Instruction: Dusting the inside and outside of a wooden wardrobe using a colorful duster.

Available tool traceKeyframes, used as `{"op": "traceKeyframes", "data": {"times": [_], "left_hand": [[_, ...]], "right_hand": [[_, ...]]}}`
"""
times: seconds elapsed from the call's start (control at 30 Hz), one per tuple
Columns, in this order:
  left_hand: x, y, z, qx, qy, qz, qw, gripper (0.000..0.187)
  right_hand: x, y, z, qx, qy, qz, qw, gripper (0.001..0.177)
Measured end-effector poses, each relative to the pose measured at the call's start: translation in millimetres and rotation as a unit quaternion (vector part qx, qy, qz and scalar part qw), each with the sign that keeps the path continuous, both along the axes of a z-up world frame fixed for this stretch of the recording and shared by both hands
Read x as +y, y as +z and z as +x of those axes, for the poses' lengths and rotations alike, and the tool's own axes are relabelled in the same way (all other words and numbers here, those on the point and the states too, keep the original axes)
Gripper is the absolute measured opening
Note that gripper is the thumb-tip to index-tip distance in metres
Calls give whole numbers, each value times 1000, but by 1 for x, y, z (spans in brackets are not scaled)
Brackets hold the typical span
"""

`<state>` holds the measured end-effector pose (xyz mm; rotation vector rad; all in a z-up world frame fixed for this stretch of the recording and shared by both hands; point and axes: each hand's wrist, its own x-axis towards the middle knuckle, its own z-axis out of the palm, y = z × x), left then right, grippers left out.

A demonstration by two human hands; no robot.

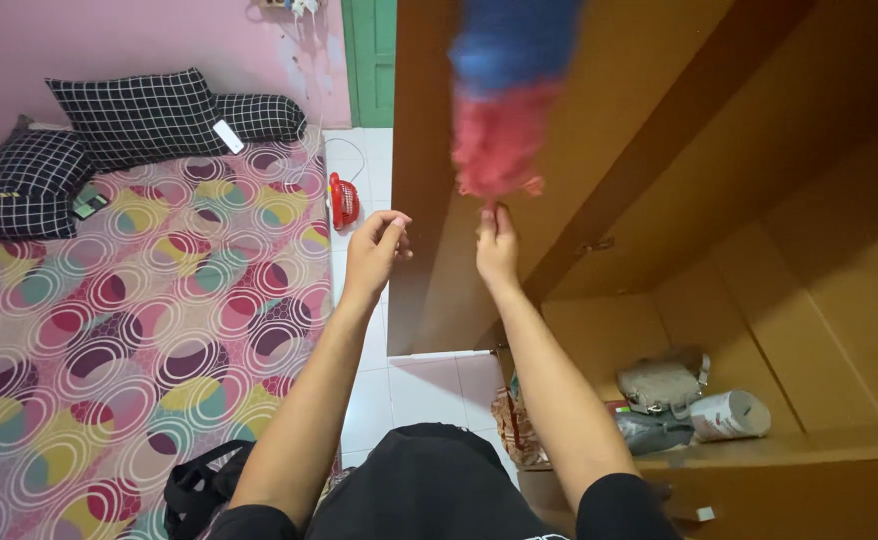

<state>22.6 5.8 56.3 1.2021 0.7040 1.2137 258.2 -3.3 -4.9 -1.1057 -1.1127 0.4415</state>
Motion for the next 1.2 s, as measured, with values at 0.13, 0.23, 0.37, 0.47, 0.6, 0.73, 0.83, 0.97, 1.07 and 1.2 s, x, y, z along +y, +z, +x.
{"op": "traceKeyframes", "data": {"times": [0.13, 0.23, 0.37, 0.47, 0.6, 0.73, 0.83, 0.97, 1.07, 1.2], "left_hand": [[-3, -3, 5, 0, 5, -6, 1000, 18], [-4, -8, 4, 9, 18, -8, 1000, 18], [-4, -11, 6, 11, 29, -2, 1000, 19], [-5, -11, 14, 9, 27, -4, 1000, 18], [-10, 2, 22, 18, 18, -16, 1000, 18], [-9, 5, 27, 25, 22, -17, 999, 18], [-8, 0, 28, 18, 26, -19, 999, 19], [-3, -6, 37, 25, 22, -17, 999, 19], [-1, -8, 50, 30, 17, -10, 999, 19], [-6, -12, 45, 11, 9, -4, 1000, 18]], "right_hand": [[6, 6, 16, -6, -22, -22, 1000, 28], [13, 7, 34, 171, -13, -65, 983, 27], [10, 16, 32, 201, -12, -37, 979, 30], [7, 6, 27, 94, -31, -58, 993, 32], [-10, 24, 18, -139, -55, -65, 987, 32], [-2, 34, 34, -36, -74, -123, 989, 34], [3, 27, 48, 107, -81, -97, 986, 33], [5, 22, 49, 96, -84, -94, 987, 39], [-2, 16, 53, -36, -93, -99, 990, 42], [-18, 28, 41, -106, -62, -79, 989, 39]]}}
